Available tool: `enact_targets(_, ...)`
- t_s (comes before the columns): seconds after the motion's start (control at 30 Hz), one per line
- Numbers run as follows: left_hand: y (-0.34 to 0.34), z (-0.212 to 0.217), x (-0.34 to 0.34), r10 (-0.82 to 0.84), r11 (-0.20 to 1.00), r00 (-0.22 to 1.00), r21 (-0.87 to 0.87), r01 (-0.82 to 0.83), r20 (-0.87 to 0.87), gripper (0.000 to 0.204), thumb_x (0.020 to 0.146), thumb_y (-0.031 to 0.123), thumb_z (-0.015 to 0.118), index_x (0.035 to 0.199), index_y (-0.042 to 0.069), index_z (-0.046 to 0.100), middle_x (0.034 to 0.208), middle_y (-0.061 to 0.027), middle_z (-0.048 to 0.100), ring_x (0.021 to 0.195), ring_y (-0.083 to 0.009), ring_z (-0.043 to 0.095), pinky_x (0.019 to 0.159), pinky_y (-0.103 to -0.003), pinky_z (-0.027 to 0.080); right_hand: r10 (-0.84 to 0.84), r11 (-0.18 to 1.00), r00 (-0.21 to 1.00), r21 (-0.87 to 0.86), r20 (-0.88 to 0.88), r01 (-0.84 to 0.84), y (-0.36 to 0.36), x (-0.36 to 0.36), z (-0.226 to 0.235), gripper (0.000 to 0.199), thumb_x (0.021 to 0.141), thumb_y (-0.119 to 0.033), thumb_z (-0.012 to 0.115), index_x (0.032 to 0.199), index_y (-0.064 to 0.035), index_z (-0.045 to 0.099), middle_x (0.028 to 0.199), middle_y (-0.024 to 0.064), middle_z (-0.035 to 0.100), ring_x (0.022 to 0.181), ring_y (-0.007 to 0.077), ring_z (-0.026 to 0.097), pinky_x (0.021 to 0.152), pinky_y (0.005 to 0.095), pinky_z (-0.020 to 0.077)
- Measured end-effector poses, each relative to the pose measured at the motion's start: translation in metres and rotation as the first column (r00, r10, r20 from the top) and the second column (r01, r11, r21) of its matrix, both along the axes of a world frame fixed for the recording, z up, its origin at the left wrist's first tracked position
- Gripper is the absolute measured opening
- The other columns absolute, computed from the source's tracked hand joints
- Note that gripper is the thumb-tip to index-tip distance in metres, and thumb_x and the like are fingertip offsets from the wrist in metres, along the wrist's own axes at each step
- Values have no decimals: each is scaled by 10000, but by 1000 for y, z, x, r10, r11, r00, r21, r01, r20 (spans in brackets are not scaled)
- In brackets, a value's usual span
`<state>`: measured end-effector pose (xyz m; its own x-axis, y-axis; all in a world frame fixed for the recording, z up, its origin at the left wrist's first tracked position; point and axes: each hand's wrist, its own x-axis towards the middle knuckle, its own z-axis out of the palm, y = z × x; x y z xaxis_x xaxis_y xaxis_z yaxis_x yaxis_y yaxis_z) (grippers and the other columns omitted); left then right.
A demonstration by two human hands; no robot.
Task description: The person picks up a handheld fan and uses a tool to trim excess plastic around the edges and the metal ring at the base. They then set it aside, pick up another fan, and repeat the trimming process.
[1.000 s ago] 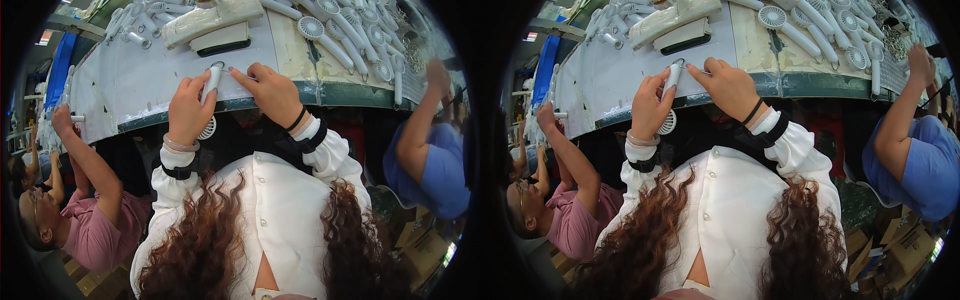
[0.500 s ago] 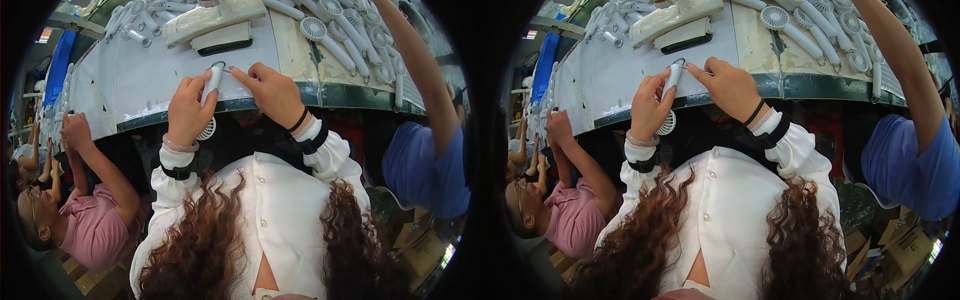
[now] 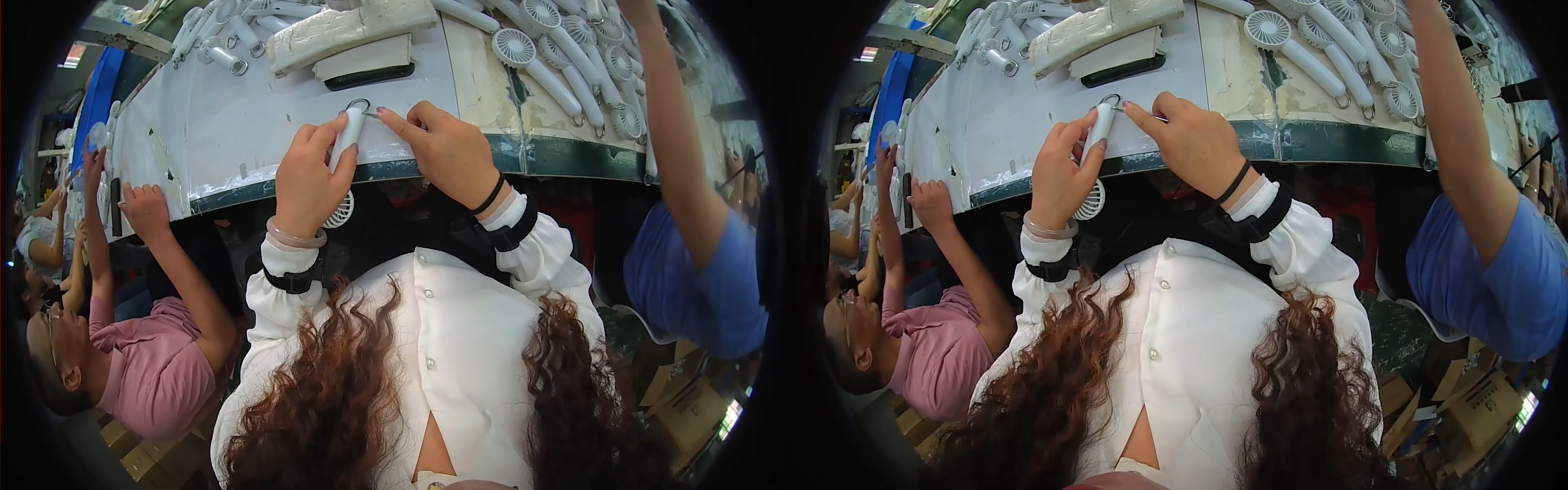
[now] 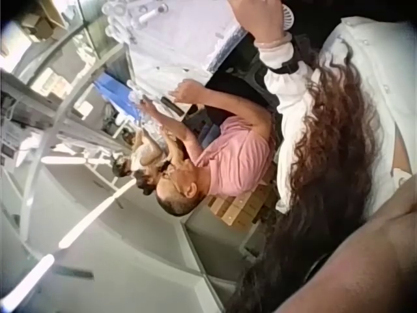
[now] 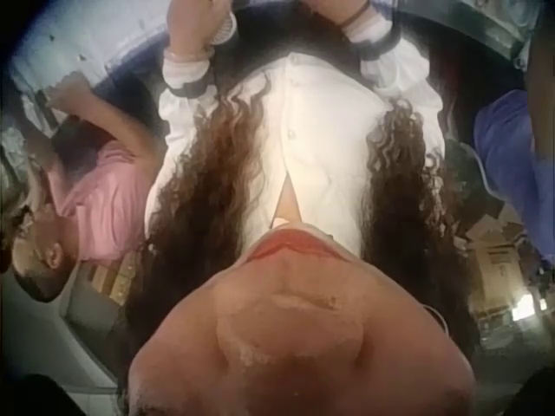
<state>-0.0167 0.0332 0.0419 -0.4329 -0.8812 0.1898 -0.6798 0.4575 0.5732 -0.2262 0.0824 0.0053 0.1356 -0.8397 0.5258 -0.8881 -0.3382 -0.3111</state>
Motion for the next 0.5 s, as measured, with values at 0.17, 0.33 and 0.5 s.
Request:
enact_targets(0.17,-1,-1,-1,-8,1000,1000,-9,8,-9,397,856,157,710,1242,71,676,921,-92,606,731,-231,606,687,-343,512,25,1000,1000,1,1,-25,-3,-4,-1,539,835,-25,634,1322,-255,651,903,12,603,697,211,635,598,314,542)
enact_targets(0.33,-3,-1,1,-17,1000,1000,-9,17,-10,401,853,158,716,1242,73,678,911,-89,602,723,-224,600,679,-339,508,67,997,998,50,-18,-66,-6,-7,-2,537,835,-31,632,1326,-246,652,907,14,606,719,207,642,609,317,542)
enact_targets(0.5,-3,-2,0,-18,1000,1000,-16,18,-14,399,851,156,720,1241,77,682,898,-87,595,717,-218,592,674,-331,505,70,994,996,86,-56,-65,-4,-6,-2,541,829,-39,636,1332,-240,648,911,13,606,732,204,648,610,320,543)
